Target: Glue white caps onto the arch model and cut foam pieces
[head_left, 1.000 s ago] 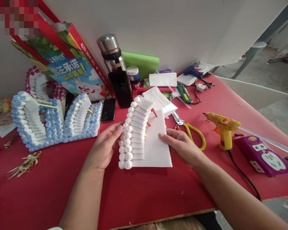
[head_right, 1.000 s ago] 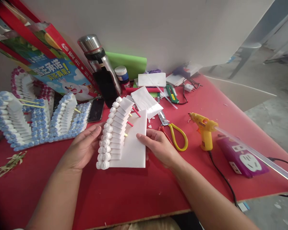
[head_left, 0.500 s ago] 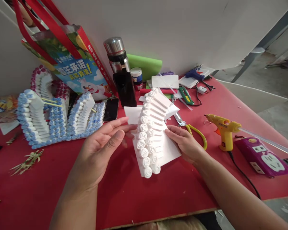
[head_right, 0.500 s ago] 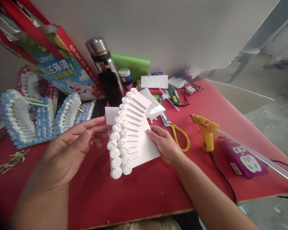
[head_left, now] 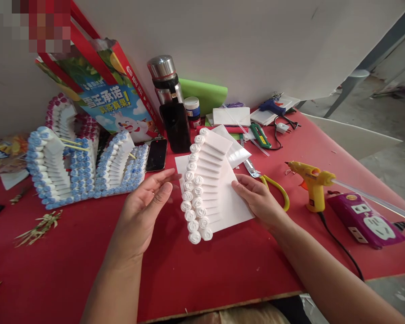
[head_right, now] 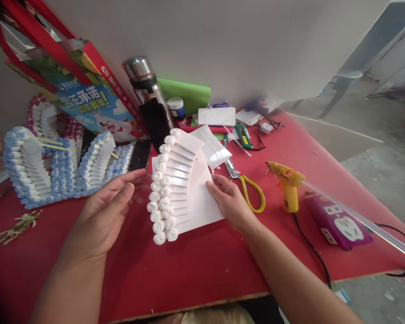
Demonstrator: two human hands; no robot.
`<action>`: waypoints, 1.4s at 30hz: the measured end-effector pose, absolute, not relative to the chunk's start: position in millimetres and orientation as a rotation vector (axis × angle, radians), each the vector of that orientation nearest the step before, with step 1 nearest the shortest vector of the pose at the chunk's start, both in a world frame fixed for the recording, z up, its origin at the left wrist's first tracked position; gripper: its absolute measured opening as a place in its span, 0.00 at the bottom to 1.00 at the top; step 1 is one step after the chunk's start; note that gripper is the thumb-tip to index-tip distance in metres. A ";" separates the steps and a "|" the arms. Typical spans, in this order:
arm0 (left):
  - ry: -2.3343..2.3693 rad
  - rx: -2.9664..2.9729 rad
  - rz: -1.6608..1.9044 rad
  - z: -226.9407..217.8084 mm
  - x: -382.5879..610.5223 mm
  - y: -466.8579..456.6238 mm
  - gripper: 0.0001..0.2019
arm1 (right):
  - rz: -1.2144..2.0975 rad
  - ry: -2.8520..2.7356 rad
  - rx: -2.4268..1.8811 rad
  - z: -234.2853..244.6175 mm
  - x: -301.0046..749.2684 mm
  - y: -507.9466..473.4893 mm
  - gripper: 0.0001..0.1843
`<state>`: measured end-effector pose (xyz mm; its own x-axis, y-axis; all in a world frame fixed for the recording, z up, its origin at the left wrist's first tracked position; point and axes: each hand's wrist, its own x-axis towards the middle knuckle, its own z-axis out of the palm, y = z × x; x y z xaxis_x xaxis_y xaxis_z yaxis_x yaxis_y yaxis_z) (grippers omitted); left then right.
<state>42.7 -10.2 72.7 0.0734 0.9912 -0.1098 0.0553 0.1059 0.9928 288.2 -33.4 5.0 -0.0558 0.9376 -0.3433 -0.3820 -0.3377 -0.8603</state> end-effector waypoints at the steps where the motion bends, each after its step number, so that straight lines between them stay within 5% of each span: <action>1: 1.274 1.203 1.063 69.6 43.7 -10.2 0.26 | 1.583 -0.732 -1.156 6.0 287.8 -33.6 0.23; 8: 1.149 0.956 0.895 50.5 55.3 -13.0 0.29 | 1.479 -0.856 -1.169 9.9 285.2 -34.6 0.21; 42: 1.141 0.912 0.940 41.6 64.3 -1.7 0.17 | 1.453 -0.991 -1.183 13.7 284.3 -39.0 0.20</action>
